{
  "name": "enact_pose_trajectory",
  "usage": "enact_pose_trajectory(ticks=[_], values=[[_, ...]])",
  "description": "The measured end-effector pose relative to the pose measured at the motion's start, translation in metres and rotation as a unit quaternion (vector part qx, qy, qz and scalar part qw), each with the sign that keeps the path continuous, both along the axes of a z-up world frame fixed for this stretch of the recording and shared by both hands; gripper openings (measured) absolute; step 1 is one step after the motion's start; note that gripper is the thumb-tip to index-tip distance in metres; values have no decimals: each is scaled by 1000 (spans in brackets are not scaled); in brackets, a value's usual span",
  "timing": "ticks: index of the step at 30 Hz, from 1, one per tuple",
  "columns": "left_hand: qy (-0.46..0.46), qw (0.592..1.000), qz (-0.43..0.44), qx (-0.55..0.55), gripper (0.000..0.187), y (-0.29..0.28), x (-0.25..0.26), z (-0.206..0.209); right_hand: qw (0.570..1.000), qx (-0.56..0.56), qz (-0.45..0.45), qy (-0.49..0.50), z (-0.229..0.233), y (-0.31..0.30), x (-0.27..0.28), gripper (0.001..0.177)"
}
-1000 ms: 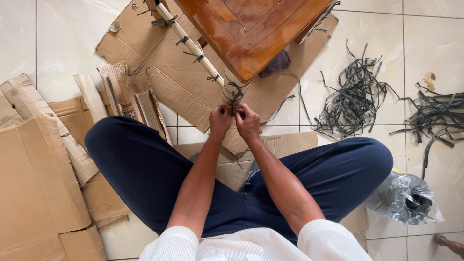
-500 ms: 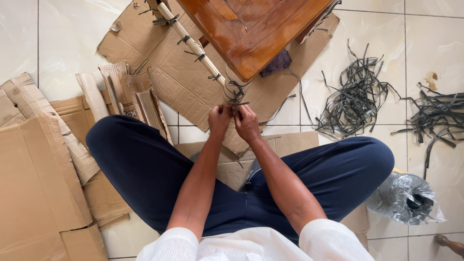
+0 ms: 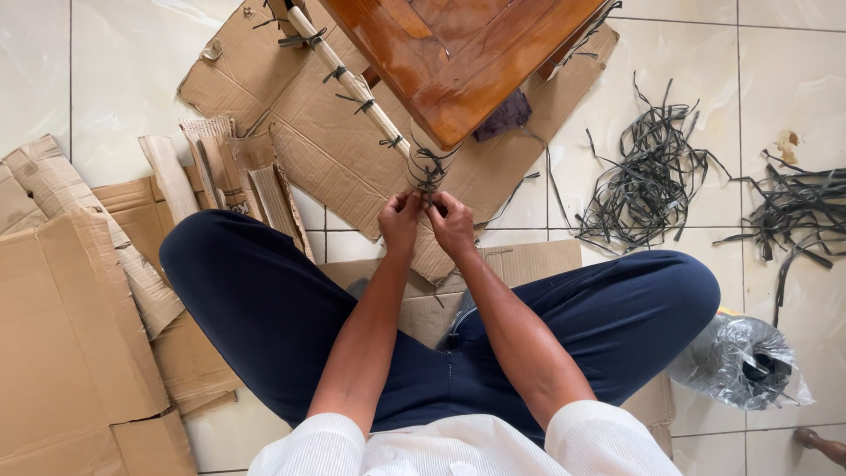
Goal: Wrapping chair legs with protective strips and attaching cardboard to the seat for shipment.
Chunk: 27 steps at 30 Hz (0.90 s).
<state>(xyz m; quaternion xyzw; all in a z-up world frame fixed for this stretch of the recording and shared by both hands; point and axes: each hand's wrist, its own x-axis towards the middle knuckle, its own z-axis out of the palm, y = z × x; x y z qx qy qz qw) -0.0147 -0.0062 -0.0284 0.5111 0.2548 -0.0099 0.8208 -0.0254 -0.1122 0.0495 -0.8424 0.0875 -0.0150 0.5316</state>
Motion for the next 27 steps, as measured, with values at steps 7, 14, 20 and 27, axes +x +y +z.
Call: enact_pose_trajectory(ticks=[7,14,20,27], values=[[73,997,10,-20,18,6,9,15,996,-69,-28,-42,19,-5,2,11],[107,994,4,-12,19,6,15,8,989,-144,-33,-33,26,-5,0,10],[114,993,2,-32,19,6,22,-5,977,-206,-31,-40,25,-9,-1,11],[108,988,15,-106,17,7,24,-20,982,-180,-33,-38,22,-11,-6,13]])
